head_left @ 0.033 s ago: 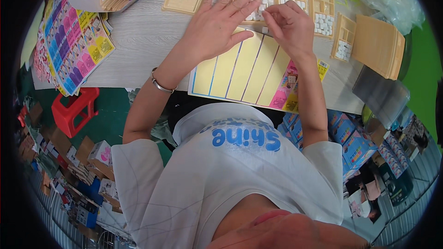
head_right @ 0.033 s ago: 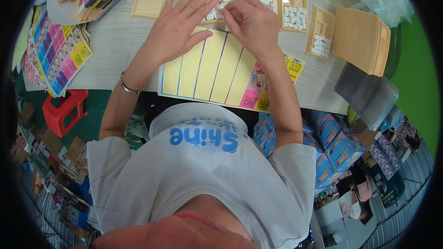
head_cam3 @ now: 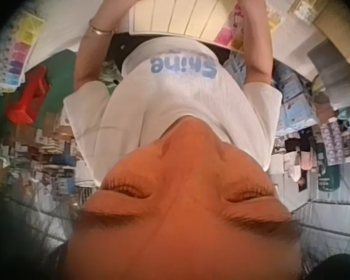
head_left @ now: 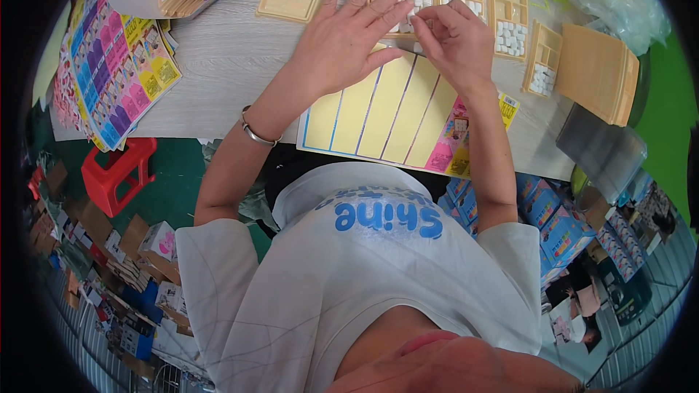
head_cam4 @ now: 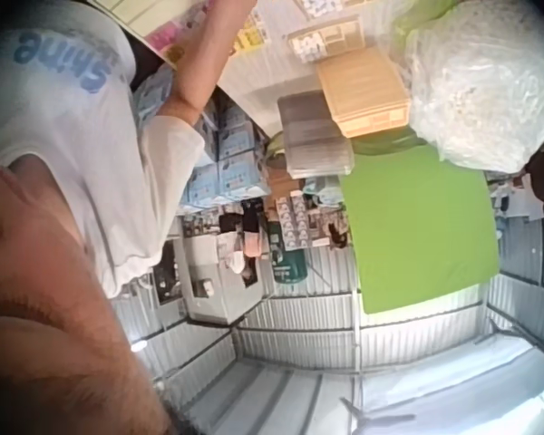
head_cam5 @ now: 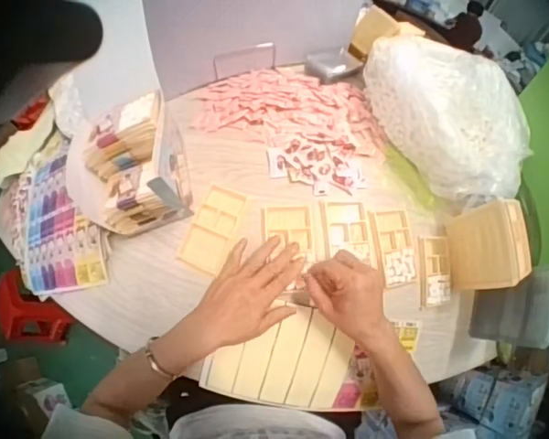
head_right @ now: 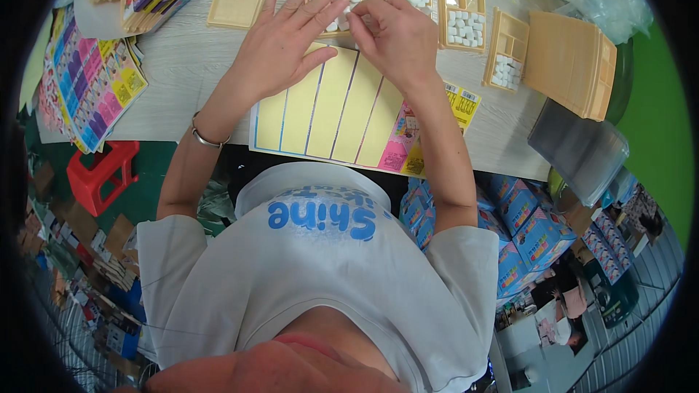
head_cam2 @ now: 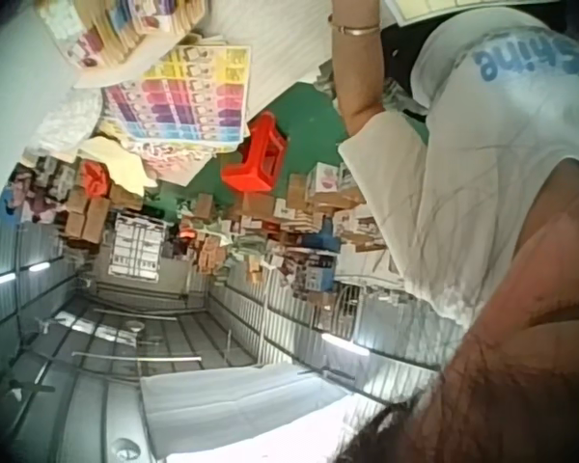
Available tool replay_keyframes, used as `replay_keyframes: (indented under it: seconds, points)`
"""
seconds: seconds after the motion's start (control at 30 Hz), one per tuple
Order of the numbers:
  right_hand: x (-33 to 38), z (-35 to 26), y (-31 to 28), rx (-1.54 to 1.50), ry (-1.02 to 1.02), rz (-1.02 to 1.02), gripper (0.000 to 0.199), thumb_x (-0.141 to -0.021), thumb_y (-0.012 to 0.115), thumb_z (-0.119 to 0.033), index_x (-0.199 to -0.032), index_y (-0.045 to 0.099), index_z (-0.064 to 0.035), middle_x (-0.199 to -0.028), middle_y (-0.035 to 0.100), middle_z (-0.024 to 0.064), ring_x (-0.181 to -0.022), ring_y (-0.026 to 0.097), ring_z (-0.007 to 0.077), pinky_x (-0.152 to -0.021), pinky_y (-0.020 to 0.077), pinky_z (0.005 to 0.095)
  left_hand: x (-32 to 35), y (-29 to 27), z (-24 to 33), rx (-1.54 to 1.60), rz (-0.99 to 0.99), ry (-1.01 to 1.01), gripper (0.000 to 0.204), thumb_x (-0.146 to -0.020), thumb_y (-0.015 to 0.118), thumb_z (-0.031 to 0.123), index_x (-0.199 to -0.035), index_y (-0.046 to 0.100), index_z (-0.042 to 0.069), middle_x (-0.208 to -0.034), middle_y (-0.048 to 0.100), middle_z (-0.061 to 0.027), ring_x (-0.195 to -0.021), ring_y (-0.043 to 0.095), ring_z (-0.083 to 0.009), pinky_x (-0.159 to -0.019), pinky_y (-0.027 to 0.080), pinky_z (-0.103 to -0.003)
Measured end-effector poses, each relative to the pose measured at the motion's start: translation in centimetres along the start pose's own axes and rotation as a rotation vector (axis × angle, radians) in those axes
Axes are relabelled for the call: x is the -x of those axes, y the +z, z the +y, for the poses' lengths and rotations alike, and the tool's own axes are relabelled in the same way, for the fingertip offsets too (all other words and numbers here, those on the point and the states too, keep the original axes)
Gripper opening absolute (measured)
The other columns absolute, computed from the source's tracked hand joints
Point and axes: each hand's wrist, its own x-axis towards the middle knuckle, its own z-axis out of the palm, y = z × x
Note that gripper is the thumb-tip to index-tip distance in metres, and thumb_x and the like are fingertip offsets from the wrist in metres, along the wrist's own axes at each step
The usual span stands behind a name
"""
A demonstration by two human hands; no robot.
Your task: The recorder is packaging small white plastic blocks into partitioned trays and applying printed backing cards to finalize the product kits.
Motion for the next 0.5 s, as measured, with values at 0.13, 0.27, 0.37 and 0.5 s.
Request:
replay_keyframes:
  seconds: [0.13,0.27,0.37,0.5]
  points:
    - [-0.7,-1.0,0.4,0.176,-0.017,0.007,0.011,-0.082,0.080,-0.024,-0.082,0.075,-0.0150,-0.070,0.063,-0.0016,-0.060,0.066,0.0190,-0.052,0.0496,0.0339,0.1,1.0,-0.1,-0.014,0.002,-0.031,0.070,-0.098,0.059,0.044,-0.159,0.034,0.020,-0.166,0.030,0.0014,-0.154,0.025,-0.0240,-0.124,0.019,-0.055]
    - [-0.3,-0.5,0.5,0.241,-0.058,-0.019,0.009,-0.086,0.079,-0.020,-0.091,0.078,-0.0131,-0.067,0.058,0.0001,-0.057,0.059,0.0149,-0.054,0.0470,0.0323,0.1,1.1,-0.4,0.003,0.008,-0.018,0.073,-0.096,0.061,0.047,-0.159,0.034,0.020,-0.166,0.030,0.0017,-0.154,0.025,-0.0231,-0.124,0.018,-0.055]
    - [-0.2,-0.9,-0.1,0.200,-0.060,-0.054,0.010,-0.086,0.079,-0.017,-0.095,0.079,-0.0136,-0.066,0.056,0.0008,-0.057,0.057,0.0154,-0.054,0.0467,0.0322,0.3,1.0,-0.5,-0.002,0.013,-0.014,0.075,-0.095,0.061,0.051,-0.158,0.036,0.019,-0.166,0.030,0.0019,-0.154,0.025,-0.0218,-0.125,0.018,-0.054]
    - [-0.4,-1.1,-1.1,0.032,0.077,0.055,0.012,-0.086,0.079,-0.014,-0.098,0.080,-0.0136,-0.068,0.058,0.0018,-0.058,0.057,0.0165,-0.055,0.0474,0.0327,0.2,0.6,0.1,0.067,0.044,-0.024,0.083,-0.093,0.064,0.051,-0.159,0.031,0.014,-0.167,0.027,-0.0022,-0.154,0.024,-0.0250,-0.124,0.019,-0.055]
